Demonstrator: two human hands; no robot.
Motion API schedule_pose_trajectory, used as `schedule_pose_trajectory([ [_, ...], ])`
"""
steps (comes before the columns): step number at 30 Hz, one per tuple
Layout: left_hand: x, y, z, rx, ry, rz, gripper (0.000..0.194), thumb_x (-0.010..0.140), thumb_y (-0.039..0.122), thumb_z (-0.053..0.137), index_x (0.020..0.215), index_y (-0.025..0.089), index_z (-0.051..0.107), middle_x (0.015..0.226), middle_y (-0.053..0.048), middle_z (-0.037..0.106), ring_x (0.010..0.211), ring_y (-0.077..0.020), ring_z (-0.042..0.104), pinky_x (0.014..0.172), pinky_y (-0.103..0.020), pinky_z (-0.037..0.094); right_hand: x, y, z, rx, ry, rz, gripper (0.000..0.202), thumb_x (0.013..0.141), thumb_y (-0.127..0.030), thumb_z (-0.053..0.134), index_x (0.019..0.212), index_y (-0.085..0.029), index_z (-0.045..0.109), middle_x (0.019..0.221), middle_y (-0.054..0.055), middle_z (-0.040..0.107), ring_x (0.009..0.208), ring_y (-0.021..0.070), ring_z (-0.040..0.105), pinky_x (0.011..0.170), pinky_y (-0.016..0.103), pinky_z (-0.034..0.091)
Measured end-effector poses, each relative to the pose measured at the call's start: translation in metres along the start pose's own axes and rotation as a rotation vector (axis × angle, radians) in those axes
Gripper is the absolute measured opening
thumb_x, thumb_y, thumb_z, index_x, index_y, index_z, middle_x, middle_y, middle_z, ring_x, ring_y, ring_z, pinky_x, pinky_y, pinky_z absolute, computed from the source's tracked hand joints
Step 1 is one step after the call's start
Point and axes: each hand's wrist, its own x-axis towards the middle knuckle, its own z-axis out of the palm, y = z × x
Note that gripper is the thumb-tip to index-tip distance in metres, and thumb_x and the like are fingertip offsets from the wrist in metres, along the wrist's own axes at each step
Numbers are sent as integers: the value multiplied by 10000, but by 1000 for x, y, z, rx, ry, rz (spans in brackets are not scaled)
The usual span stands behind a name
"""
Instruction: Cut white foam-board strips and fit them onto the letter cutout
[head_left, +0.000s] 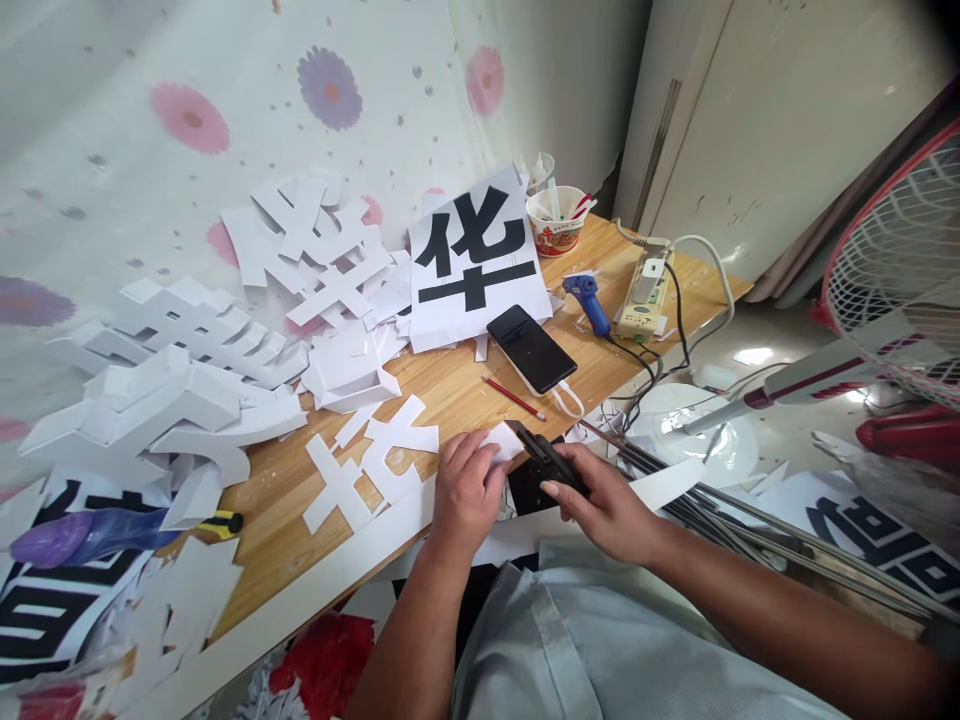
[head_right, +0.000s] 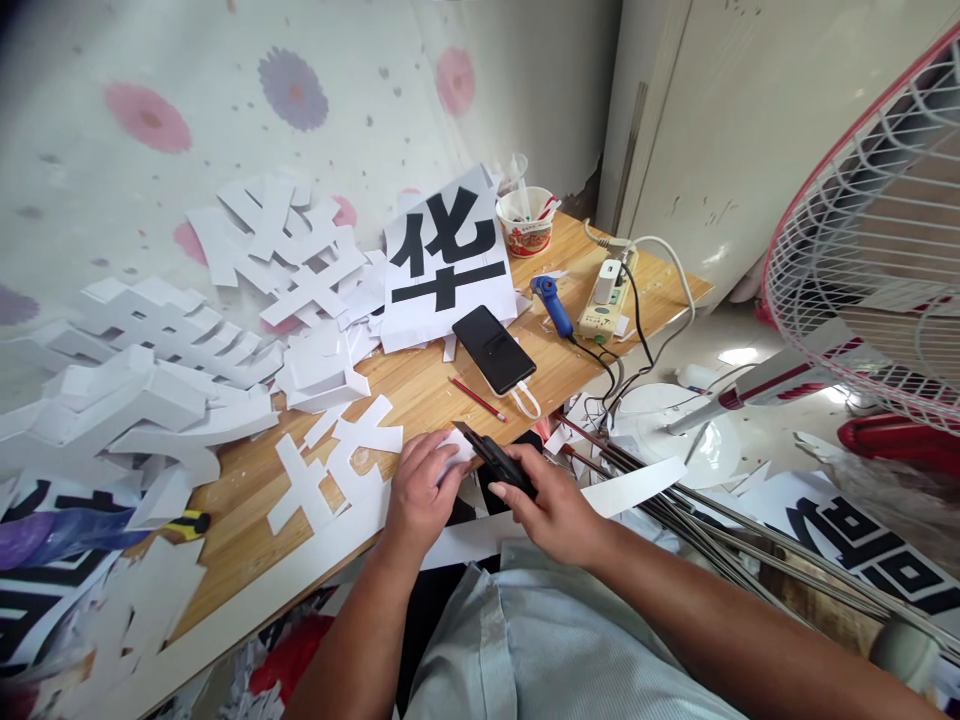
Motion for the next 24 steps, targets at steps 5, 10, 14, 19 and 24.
schedule_pose_trajectory([
  [5,3,4,-5,22,-41,-10,176,1015,146,671,1148,231,750,1327,-119,760,1217,-307,678,1082,-550,591,25,-11,4,-270,-97,-121,338,1099,-497,578,1320,-241,569,897,47,736,762,257,714,732,370,545],
  [10,-3,-4,-16,-22,-52,-28,251,953,156,761,1185,249,778,1353,-115,750,1270,-317,663,1112,-560,587,29,-16,3,-447,-82,-149,308,1079,-440,578,1303,-228,586,1006,95,783,917,301,736,804,379,520],
  [14,-17,-13,-27,-36,-32,-86,257,906,180,828,1149,253,783,1314,-105,756,1254,-313,678,1122,-568,577,30,-17,2,-480,-60,-157,312,1077,-464,572,1276,-225,594,994,81,780,902,286,723,790,363,501],
  [19,-28,-15,-31,-22,-55,-57,260,966,126,720,1196,241,758,1331,-116,749,1269,-299,682,1128,-547,572,30,-17,3,-451,-55,-138,358,1082,-489,570,1312,-217,605,1016,75,772,863,269,727,743,342,498],
  [24,-31,-16,-27,22,-61,-26,284,983,123,676,1246,220,727,1359,-140,717,1295,-311,649,1133,-554,566,28,-18,4,-429,-61,-86,400,1083,-503,570,1350,-208,608,1061,93,761,797,252,708,684,332,489],
])
